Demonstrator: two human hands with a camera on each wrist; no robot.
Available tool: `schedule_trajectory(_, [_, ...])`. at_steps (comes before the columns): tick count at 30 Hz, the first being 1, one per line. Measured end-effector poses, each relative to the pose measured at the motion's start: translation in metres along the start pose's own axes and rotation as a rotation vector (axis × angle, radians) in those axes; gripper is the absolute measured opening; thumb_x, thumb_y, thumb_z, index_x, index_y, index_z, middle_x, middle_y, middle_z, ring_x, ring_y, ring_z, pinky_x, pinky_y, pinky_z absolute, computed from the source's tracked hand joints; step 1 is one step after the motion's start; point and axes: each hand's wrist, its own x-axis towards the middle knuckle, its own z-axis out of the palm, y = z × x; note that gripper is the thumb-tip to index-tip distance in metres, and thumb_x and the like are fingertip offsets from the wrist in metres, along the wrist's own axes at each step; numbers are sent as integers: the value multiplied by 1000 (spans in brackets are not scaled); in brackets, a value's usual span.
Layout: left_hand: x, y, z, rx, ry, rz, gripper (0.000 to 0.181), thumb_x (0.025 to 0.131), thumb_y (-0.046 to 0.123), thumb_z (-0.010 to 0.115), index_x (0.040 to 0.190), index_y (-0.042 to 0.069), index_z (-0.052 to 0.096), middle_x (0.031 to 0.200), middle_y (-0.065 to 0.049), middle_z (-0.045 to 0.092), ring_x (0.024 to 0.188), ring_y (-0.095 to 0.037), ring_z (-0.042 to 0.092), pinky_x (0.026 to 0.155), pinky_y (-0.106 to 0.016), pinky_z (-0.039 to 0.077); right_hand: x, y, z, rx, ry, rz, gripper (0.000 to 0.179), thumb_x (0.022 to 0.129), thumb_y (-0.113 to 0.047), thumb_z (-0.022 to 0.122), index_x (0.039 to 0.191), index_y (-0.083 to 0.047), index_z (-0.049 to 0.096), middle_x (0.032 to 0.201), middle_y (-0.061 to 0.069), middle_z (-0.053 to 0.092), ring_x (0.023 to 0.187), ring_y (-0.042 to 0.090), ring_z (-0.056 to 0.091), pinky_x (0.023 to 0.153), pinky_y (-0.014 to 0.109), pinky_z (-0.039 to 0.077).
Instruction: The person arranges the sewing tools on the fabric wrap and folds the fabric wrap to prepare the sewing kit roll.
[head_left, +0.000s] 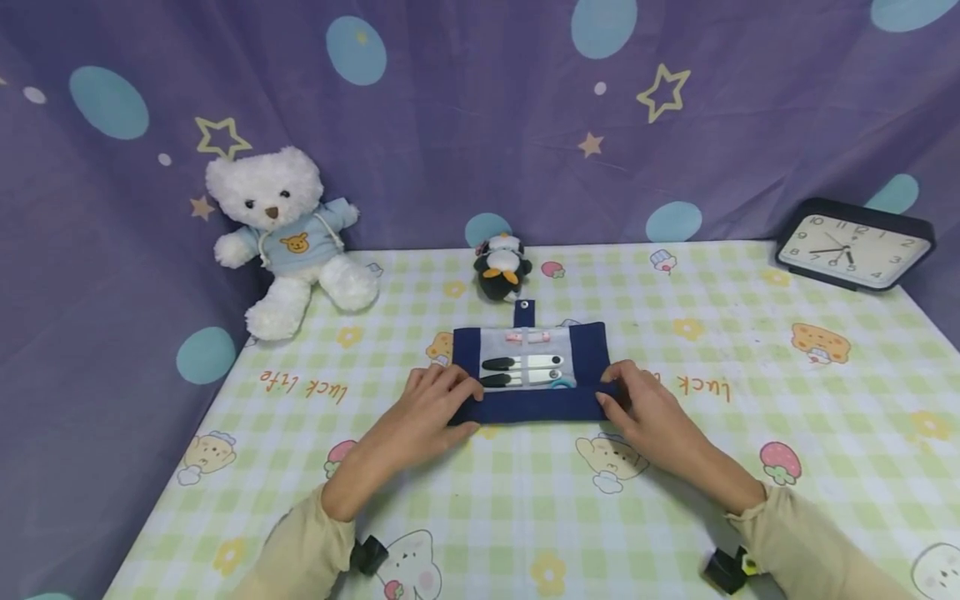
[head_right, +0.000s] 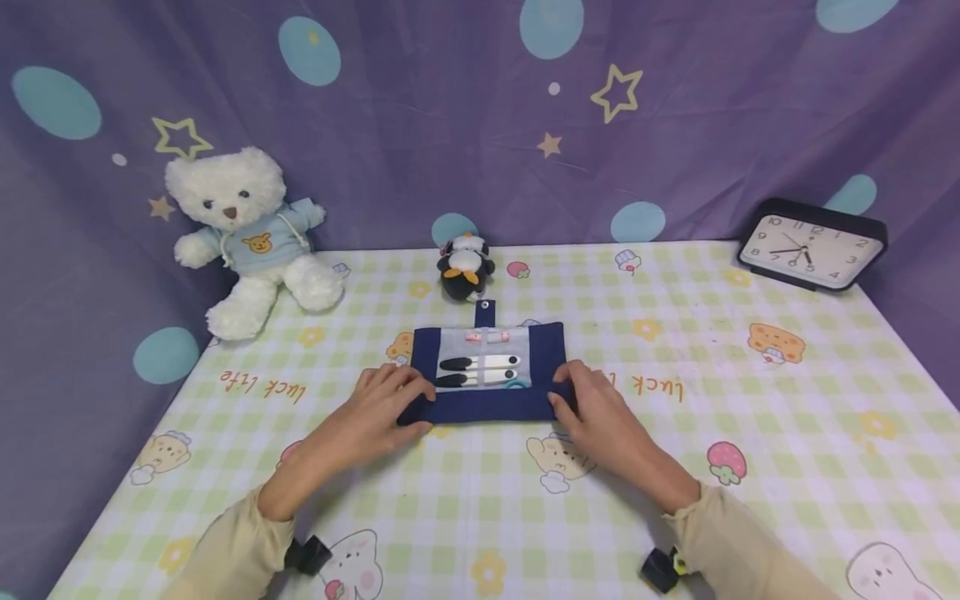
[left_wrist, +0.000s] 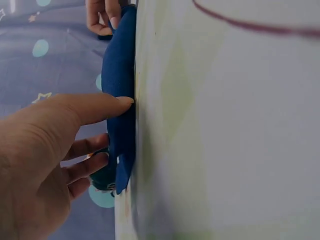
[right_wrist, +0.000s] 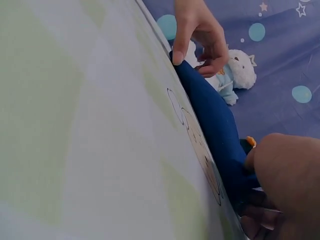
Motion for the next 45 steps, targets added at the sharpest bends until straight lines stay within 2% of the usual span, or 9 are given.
schedule_trajectory(3, [0, -2, 2, 19, -4, 10, 30, 90, 23, 83, 113, 14, 66, 112, -3, 60, 103, -27, 54, 96, -48, 37, -1, 4, 1, -100, 59, -146, 20, 97, -7, 71, 113, -6, 59, 108, 10, 59, 91, 26, 51, 77, 43, 45])
schedule_trajectory(5, [0, -3, 2, 13, -16, 16, 30, 92, 23, 82, 114, 13, 66, 113, -4, 60, 104, -28, 55, 96, -49, 38, -1, 7, 1, -182, 101, -279, 15, 102, -18, 65, 110, -6, 62, 111, 15, 57, 96, 33, 52, 81, 47, 45])
schedule_trajectory(8, [0, -4, 2, -5, -35, 13, 29, 93, 22, 80, 116, 13, 65, 114, -4, 60, 104, -28, 56, 95, -51, 40, -1, 10, 0, -276, 141, -455, 29, 106, -35, 55, 107, -8, 66, 114, 18, 58, 99, 38, 53, 84, 52, 45])
schedule_trajectory(11, [1, -3, 2, -10, -47, 8, 28, 94, 22, 78, 116, 13, 64, 115, -4, 59, 104, -28, 56, 95, -52, 41, 0, 11, 0, -317, 126, -546, 43, 108, -47, 46, 111, -10, 68, 115, 15, 59, 103, 37, 54, 84, 53, 44])
schedule_trajectory(18, [1, -5, 1, 24, -39, 37, 30, 88, 15, 78, 114, 11, 65, 113, -5, 60, 101, -29, 58, 97, -51, 46, -2, 14, 4, -365, 106, -560, 45, 109, -41, 41, 116, -6, 69, 115, 12, 65, 105, 38, 59, 83, 56, 45])
schedule_trajectory(25, [3, -7, 2, 58, 16, 58, 27, 84, 9, 72, 111, 10, 67, 107, -3, 65, 95, -27, 62, 94, -47, 50, -7, 13, 11, -388, 157, -517, 35, 100, -27, 49, 111, -3, 71, 105, 12, 70, 102, 37, 63, 82, 55, 45])
schedule_trajectory(34, [-2, -16, 0, -194, 4, -129, 15, 99, 14, 70, 113, 11, 72, 112, -2, 73, 106, -22, 69, 92, -43, 54, -7, 12, 15, -342, 203, -476, 44, 112, -35, 43, 105, -4, 72, 97, 8, 71, 95, 33, 66, 79, 50, 48])
schedule_trajectory(38, [-4, -25, 1, -306, 16, -193, 13, 102, 18, 68, 112, 13, 73, 108, 1, 73, 99, -16, 69, 86, -40, 55, -6, 12, 16, -280, 203, -442, 42, 112, -34, 44, 105, -4, 73, 97, 8, 71, 94, 31, 65, 79, 50, 48])
schedule_trajectory(45, [3, -35, 4, -486, 40, -269, 17, 106, 18, 63, 114, 7, 73, 100, 1, 72, 88, -11, 67, 80, -36, 55, 2, 15, 15, -157, 229, -422, 41, 112, -35, 46, 105, -4, 73, 96, 8, 73, 90, 28, 65, 75, 47, 47])
